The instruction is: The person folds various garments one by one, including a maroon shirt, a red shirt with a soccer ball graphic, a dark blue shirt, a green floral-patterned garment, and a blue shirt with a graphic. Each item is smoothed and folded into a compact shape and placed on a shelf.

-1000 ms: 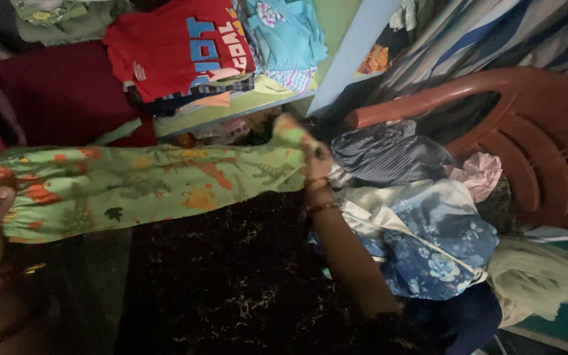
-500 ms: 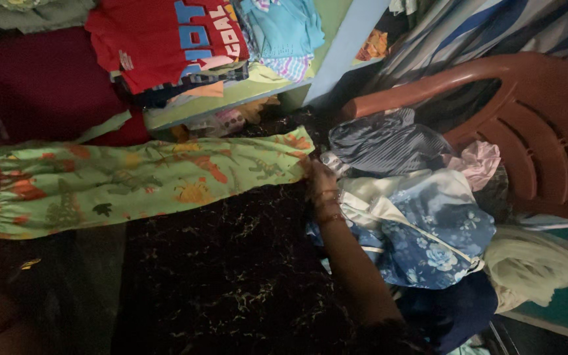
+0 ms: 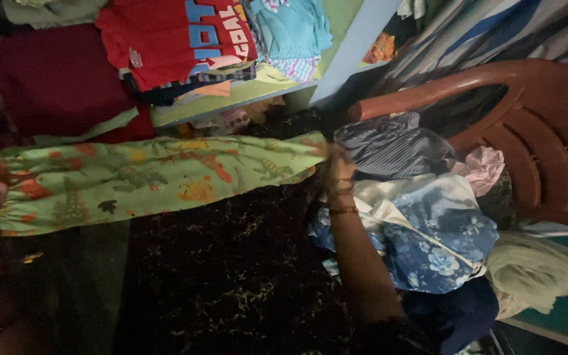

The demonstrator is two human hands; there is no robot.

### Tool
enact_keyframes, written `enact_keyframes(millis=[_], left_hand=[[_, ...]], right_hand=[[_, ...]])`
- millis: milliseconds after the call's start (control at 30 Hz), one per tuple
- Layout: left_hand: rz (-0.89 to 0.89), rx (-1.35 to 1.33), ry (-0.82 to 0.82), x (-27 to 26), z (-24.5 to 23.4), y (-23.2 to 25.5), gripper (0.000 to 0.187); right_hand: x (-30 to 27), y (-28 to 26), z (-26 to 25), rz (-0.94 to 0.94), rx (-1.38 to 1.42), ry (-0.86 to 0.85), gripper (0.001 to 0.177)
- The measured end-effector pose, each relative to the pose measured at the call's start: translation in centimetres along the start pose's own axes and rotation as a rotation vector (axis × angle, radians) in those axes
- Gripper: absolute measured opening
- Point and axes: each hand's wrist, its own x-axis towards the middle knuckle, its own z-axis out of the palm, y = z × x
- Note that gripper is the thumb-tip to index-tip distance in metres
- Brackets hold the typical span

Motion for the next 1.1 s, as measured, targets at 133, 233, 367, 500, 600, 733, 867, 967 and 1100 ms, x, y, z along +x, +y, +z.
enact_keyframes(millis=[133,233,367,500,600,733,867,967,1100], left_hand=[[0.082,-0.039,-0.081,1.6,0.3,0.1,0.069],[0.090,0.117,-0.076,3.7,0.1,-0.3,0.074],[0.100,0.195,-0.119,5.3,-0.5,-0.8,0.081],[0.089,0.148,-0.071,3.5,-0.1,-1.1,0.076],[0.108,0.029,-0.097,1.5,0.7,0.2,0.074],[0.169,0.043,0.044,-1.5,2.6,3.0,0.061],[0.329,0.093,0.111,-4.8,4.4,6.5,0.050],[0.350,0.070,0.139,-6.0,5.1,9.7,0.047],[0.348,0.055,0.191,-7.2,5.4,12.0,0.047]], right_hand=[[-2.3,1.3,-1.6,0.757,-0.019,-0.316,0.024],[-3.2,1.8,-1.3,0.500,0.291,-0.146,0.028],[-1.9,0.9,0.2,0.416,0.294,-0.073,0.043],[1.1,0.1,1.5,0.576,0.296,-0.192,0.043],[2.7,0.6,2.0,0.633,0.243,-0.314,0.030],[4.3,2.2,3.4,-0.632,-0.432,-0.276,0.036],[5.7,3.7,4.2,0.094,0.396,-0.211,0.010],[6.2,4.8,2.3,-0.173,0.288,-0.238,0.015],[5.6,5.0,-0.4,-0.275,-0.045,-0.234,0.016]])
